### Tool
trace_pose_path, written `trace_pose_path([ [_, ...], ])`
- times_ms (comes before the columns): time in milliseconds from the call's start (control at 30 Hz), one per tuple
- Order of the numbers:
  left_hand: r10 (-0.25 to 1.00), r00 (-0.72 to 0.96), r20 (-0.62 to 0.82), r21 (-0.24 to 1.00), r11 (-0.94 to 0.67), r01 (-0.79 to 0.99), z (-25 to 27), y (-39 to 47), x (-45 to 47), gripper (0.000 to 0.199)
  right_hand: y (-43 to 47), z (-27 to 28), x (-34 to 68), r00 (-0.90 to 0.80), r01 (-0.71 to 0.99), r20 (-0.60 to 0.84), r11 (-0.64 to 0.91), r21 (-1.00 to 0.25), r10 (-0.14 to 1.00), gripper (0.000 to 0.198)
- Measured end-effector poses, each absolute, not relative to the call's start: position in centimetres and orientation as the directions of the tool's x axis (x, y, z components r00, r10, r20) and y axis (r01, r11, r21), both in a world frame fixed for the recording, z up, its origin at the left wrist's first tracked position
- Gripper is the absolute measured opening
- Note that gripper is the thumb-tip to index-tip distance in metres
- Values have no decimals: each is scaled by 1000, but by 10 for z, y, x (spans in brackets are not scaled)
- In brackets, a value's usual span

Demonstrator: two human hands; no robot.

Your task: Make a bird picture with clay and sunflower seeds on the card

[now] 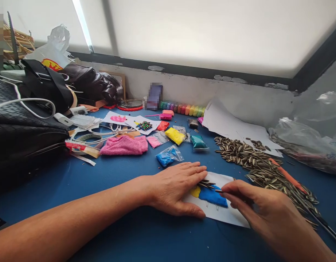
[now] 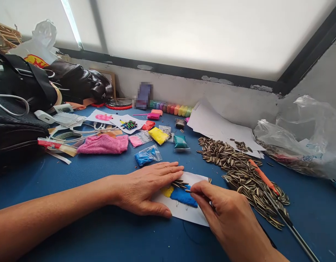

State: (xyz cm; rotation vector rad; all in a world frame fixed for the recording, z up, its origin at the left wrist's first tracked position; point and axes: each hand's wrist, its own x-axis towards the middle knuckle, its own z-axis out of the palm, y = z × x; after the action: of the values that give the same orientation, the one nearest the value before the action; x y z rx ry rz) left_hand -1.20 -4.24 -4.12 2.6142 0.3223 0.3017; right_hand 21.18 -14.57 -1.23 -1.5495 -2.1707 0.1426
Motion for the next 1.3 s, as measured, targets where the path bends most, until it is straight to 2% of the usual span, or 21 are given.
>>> trace_pose_path([
  [133,282,948,145,485,-856,180,-41,-42,-12,90,-144,-10,207,-289,869,383,408,-279,877,18],
  [600,267,945,189,484,-863,147,-46,-41,-13,89,-138,-20,197,-328,889,441,431,-157,836,18],
  [1300,248,951,184,443,-885,145,-45,-42,-14,88,-138,-23,192,-333,914,392,396,-90,857,19],
])
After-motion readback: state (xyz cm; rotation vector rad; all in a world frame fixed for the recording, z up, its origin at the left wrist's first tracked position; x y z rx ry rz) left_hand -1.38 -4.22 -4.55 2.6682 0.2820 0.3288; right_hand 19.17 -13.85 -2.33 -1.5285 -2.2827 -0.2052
